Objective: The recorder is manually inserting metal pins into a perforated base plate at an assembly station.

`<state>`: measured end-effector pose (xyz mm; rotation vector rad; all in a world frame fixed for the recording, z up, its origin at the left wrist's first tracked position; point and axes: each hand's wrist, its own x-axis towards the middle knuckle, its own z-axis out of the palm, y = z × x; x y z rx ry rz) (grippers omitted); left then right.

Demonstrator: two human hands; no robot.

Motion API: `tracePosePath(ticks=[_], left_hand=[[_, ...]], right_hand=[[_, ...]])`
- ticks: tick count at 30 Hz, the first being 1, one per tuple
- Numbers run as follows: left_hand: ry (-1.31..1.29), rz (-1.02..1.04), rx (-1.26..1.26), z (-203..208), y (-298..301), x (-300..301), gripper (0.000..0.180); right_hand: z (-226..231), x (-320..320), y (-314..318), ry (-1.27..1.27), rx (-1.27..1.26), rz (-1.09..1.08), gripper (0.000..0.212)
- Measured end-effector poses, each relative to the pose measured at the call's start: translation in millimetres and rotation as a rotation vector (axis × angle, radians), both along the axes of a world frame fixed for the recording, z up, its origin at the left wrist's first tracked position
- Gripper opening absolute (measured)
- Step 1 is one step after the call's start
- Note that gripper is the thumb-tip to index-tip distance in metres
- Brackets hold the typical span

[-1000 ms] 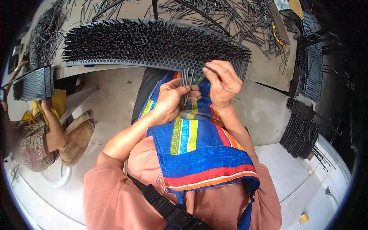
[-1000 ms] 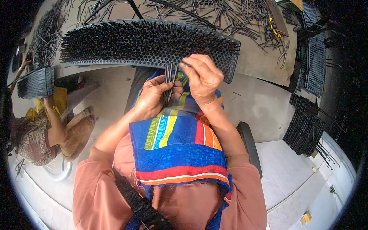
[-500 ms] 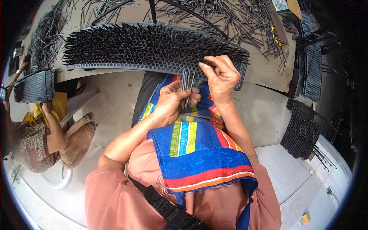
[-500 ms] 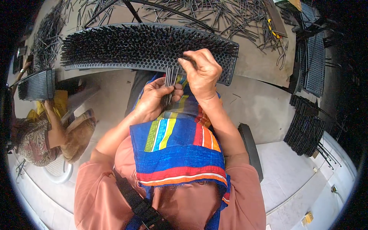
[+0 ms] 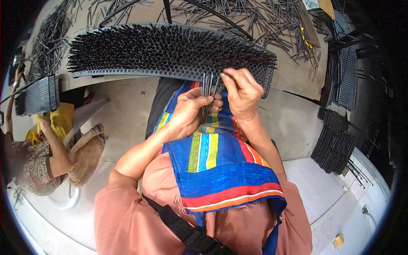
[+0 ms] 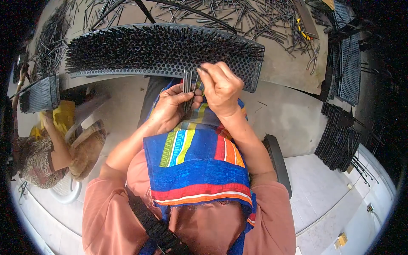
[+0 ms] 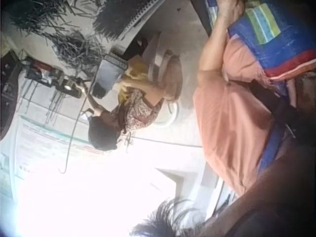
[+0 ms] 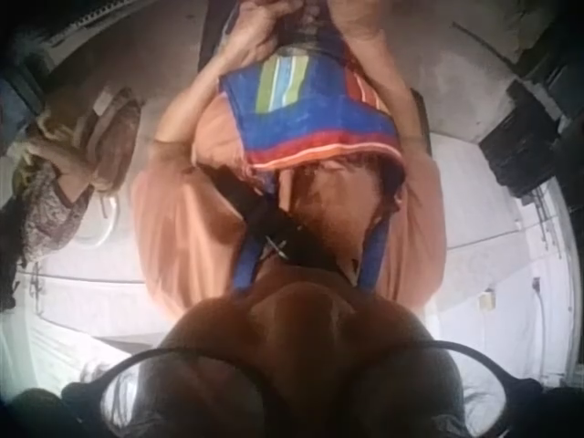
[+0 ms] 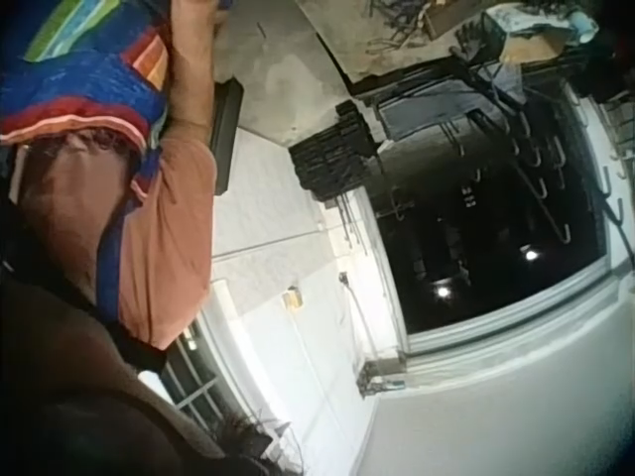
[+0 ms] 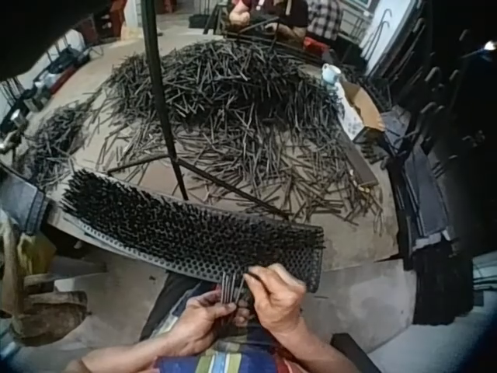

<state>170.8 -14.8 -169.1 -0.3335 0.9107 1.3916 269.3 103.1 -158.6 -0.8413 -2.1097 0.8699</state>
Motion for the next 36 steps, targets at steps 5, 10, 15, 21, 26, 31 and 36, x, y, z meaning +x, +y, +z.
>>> tracePosePath(ticks=[5,10,15,21,26,31,36], left_hand=[[0.015,-0.125,0.054,1,-1,1,0.02],[0.017,-0.14,0.012,5,1,5,0.015],[0.145,-0.073,-0.024,0,2,12,0.015],[0.176,-0.075,-0.03,-3,6,11,0.015],[0.109,-0.072,-0.09,-4,7,13,0.015],[0.167,-0.049,-0.021,0,7,15,0.015],[0.134,-0.066,-0.066,-1,8,16,0.016]], right_hand=[[-3,16,-2,0.061,-1.112,0.081,0.006],[-7,28,5,0.139,-1.208,0.034,0.005],[-3,29,15,0.323,-1.007,-0.12,0.005],[-7,20,14,0.457,-0.457,-0.246,0.006],[-4,13,23,0.383,-0.249,-0.178,0.008],[4,15,27,0.294,-0.201,-0.129,0.008],[4,17,28,0.264,-0.171,-0.095,0.009]])
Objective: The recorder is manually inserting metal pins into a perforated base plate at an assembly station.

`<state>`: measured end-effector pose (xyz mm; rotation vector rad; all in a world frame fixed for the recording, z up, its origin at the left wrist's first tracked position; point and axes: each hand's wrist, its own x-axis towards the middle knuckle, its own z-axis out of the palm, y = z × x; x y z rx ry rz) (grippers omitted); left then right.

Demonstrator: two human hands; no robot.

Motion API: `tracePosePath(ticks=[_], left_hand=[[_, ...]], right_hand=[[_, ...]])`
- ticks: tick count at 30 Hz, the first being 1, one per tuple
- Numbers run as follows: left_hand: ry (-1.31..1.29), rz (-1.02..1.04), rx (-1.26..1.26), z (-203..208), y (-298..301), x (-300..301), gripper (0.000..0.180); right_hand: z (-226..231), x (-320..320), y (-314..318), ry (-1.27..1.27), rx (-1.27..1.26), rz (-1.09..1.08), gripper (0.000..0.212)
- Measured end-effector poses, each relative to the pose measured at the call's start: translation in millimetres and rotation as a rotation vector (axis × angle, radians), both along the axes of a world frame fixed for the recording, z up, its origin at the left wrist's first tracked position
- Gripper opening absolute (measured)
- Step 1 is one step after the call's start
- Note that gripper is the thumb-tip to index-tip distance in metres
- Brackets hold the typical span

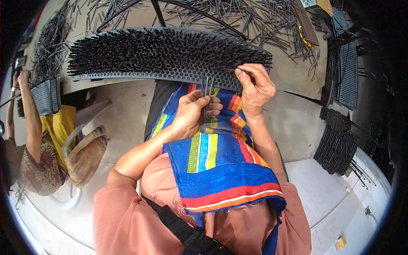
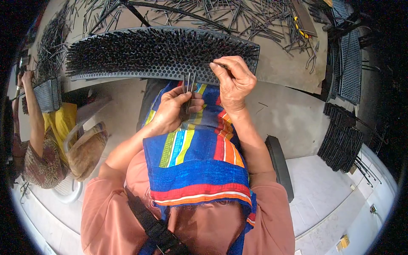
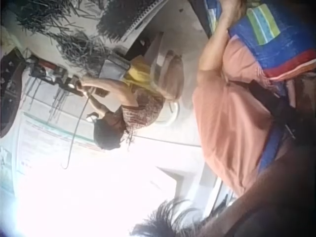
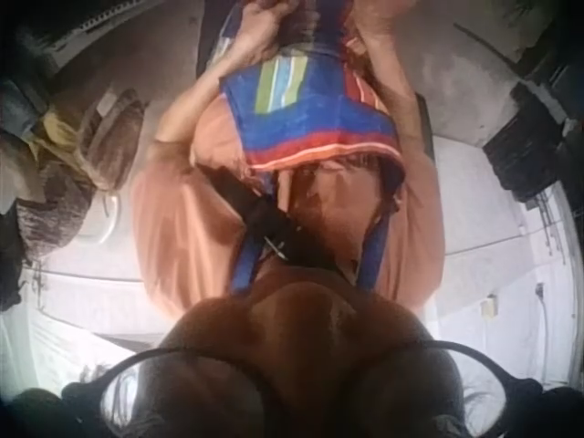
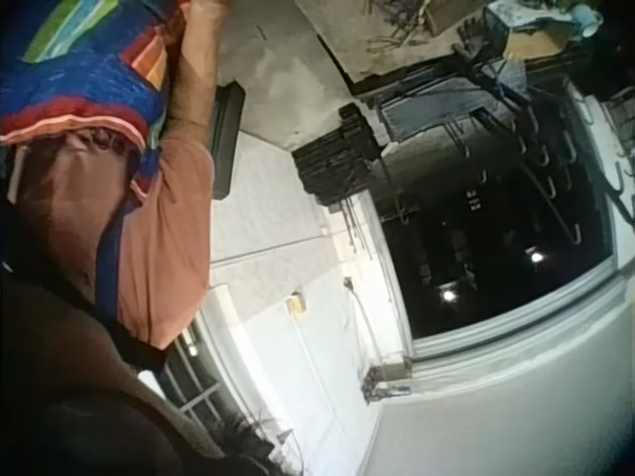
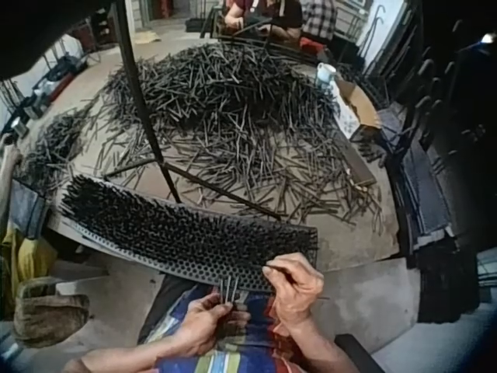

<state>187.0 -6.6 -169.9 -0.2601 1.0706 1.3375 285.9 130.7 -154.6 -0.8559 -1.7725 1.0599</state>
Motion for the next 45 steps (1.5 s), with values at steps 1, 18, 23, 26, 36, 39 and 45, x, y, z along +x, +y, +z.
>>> tracePosePath(ticks=[1,18,23,26,36,39,45], left_hand=[[-0.047,-0.014,-0.027,0,0,0,0.016],[-0.048,-0.048,0.008,1,-1,4,0.018],[-0.044,-0.006,0.066,3,-2,5,0.019],[-0.024,-0.007,0.14,1,-1,8,0.02],[-0.079,-0.383,0.165,20,27,16,0.02],[-0.111,-0.388,0.169,27,39,23,0.021],[0.007,-0.259,0.05,20,56,36,0.026]], right_hand=[[0,0,1,-0.001,0.001,0.001,0.009],[-7,-9,-3,-0.233,0.167,0.098,0.012],[-7,-13,-3,-0.188,0.218,0.092,0.013],[-7,-6,0,-0.244,0.26,0.105,0.012],[-4,52,-3,0.055,-0.848,0.254,0.005],[-4,67,8,0.125,-0.953,0.257,0.004],[-2,75,34,0.347,-0.505,-0.215,0.007]])
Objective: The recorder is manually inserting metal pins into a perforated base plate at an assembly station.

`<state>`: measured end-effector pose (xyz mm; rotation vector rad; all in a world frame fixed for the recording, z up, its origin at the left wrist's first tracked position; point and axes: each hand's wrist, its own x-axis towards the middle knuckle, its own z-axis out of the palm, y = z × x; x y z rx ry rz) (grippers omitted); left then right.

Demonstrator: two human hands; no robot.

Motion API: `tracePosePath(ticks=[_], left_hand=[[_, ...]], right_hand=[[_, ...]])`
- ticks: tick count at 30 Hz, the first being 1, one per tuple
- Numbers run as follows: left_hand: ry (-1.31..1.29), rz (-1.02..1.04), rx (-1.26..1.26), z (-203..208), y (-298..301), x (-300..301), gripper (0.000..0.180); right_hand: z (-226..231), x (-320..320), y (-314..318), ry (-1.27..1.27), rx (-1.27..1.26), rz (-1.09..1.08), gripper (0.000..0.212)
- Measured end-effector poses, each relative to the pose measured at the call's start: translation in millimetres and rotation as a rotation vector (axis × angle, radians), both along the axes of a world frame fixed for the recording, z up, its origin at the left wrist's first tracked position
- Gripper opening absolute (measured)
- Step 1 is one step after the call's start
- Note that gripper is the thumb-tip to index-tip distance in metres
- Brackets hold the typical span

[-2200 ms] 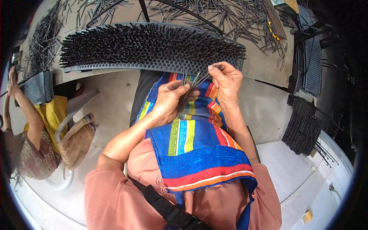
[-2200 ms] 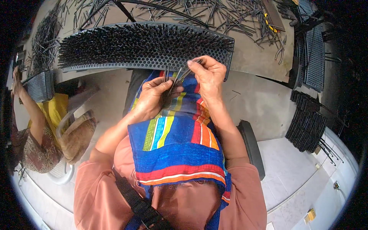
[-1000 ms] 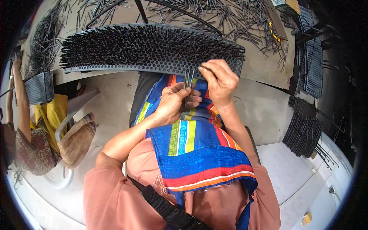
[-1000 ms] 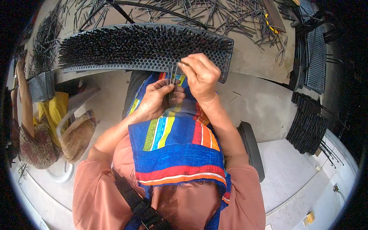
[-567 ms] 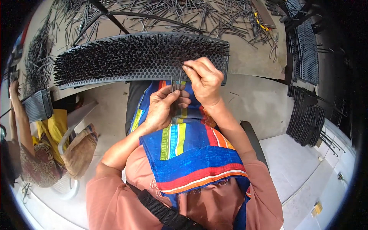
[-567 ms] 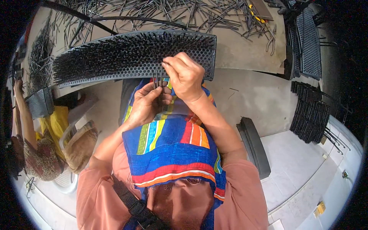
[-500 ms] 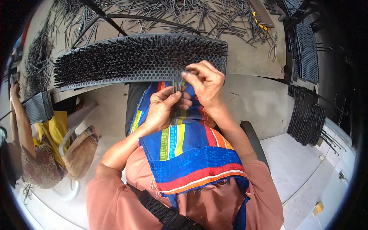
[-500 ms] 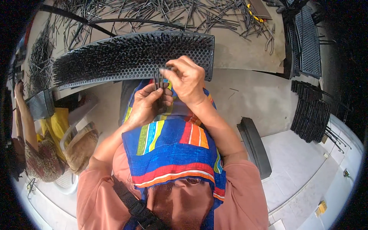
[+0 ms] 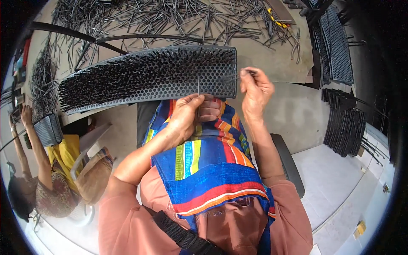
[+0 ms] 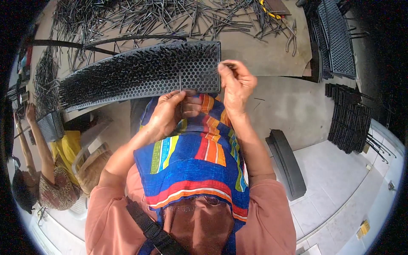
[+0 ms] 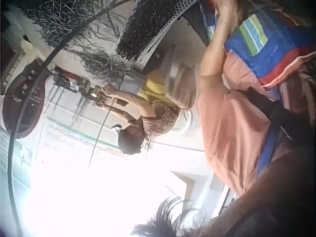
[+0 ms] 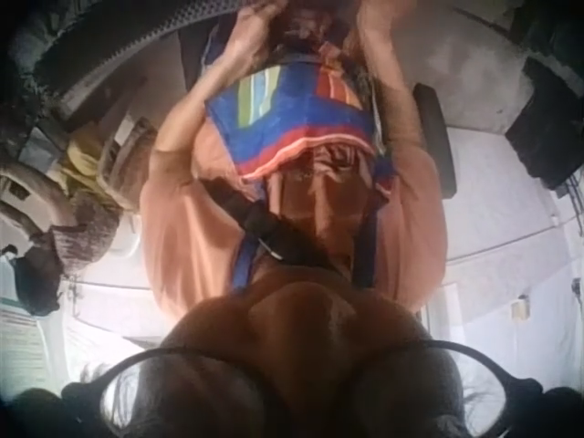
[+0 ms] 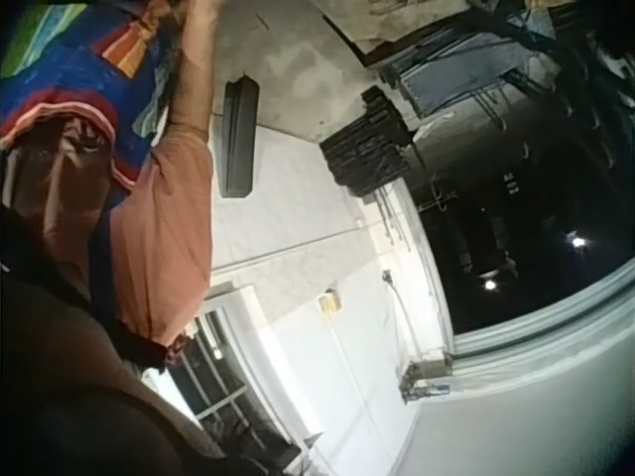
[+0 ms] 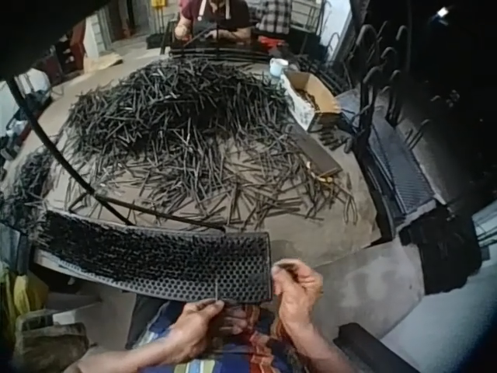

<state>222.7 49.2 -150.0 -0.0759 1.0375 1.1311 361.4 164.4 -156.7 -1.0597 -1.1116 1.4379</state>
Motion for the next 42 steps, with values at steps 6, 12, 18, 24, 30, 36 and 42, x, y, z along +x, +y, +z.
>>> tracePosePath(ticks=[6,12,18,24,30,36,42], left_hand=[[-0.054,0.025,-0.023,-9,7,11,0.025],[0.007,0.071,0.02,-9,10,11,0.02],[0.001,0.062,0.111,-15,12,18,0.022],[0.047,0.07,0.173,-10,18,14,0.023],[0.087,0.035,0.206,-1,17,17,0.022],[0.139,-0.077,0.245,-9,24,25,0.016],[0.195,-0.049,0.229,-18,26,7,0.033]], right_hand=[[-11,-15,26,-0.195,0.367,0.042,0.008],[-7,-24,30,-0.396,0.597,0.145,0.009],[4,-30,26,-0.559,0.483,0.209,0.008],[4,-30,30,-0.657,0.687,0.295,0.01],[8,-17,18,-0.381,0.159,0.454,0.009],[9,-7,13,-0.181,-0.182,0.443,0.005],[7,-8,23,-0.131,0.058,0.13,0.012]])
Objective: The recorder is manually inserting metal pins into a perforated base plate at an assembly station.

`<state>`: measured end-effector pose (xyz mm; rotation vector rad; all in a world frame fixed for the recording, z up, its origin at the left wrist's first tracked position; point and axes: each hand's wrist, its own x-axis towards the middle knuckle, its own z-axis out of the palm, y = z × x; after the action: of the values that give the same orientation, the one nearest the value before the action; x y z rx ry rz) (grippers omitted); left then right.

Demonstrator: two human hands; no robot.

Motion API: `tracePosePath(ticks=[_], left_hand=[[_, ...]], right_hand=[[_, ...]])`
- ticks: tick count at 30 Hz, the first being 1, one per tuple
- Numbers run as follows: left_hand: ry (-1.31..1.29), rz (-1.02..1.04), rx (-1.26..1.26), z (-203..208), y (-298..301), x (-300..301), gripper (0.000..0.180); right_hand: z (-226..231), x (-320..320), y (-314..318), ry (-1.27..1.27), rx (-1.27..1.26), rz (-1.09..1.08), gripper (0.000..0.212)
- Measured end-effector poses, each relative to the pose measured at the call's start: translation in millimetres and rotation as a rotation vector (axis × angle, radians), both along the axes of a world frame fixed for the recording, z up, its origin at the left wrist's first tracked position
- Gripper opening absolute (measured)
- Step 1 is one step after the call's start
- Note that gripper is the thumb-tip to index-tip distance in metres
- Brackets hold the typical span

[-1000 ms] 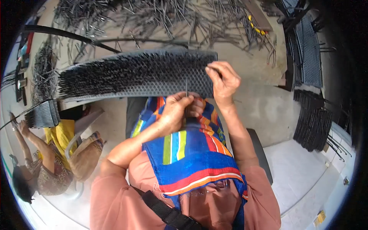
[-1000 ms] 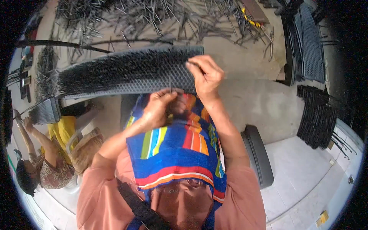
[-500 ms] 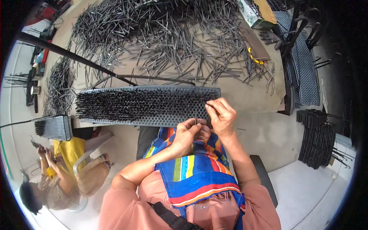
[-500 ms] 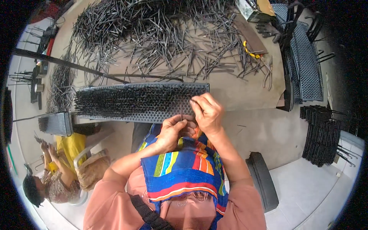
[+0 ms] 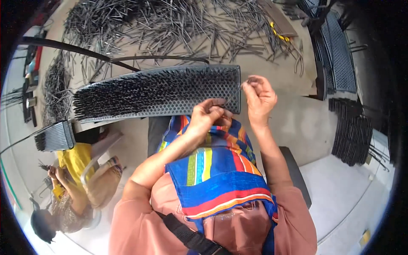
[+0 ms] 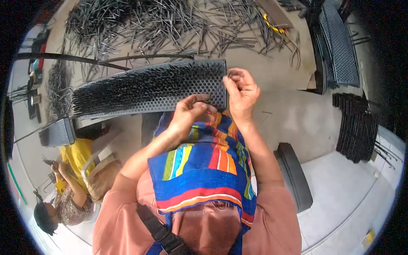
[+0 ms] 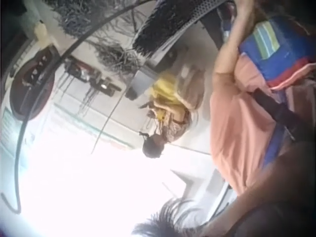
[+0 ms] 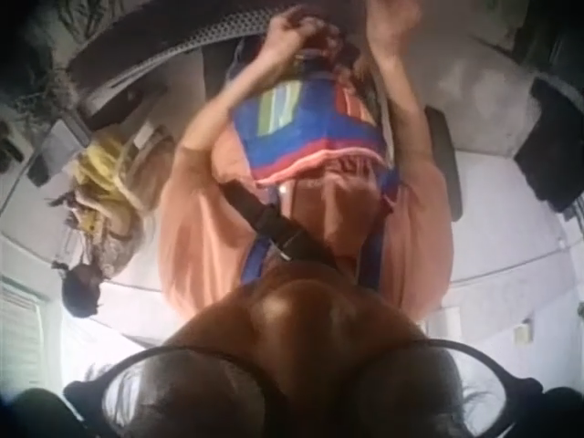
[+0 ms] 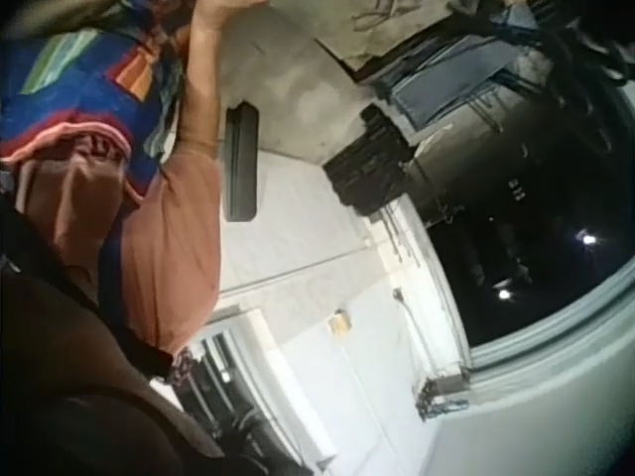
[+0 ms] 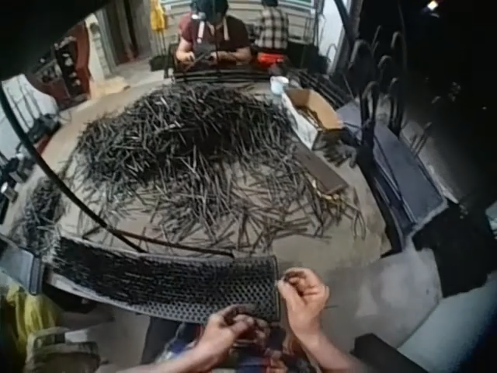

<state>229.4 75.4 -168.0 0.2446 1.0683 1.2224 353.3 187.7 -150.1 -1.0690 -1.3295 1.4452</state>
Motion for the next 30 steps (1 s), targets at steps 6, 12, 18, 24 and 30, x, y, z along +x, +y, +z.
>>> tracePosePath(ticks=[6,12,18,24,30], left_hand=[[-0.094,-0.034,-0.078,-8,4,-1,0.034],[-0.026,-0.057,-0.068,-3,6,2,0.036],[-0.029,-0.067,-0.054,-2,2,2,0.034],[-0.014,-0.293,0.063,36,-23,-38,0.043],[-0.156,0.53,0.213,160,-82,-155,0.039]], right_hand=[[-14,3,-1,-0.1,0.309,-0.122,0.014],[-2,3,0,-0.347,0.511,-0.101,0.009],[-9,1,7,-0.525,0.789,0.074,0.004],[21,-13,-4,-0.51,0.731,0.129,0.013],[26,-16,59,-0.379,0.415,0.204,0.011]])
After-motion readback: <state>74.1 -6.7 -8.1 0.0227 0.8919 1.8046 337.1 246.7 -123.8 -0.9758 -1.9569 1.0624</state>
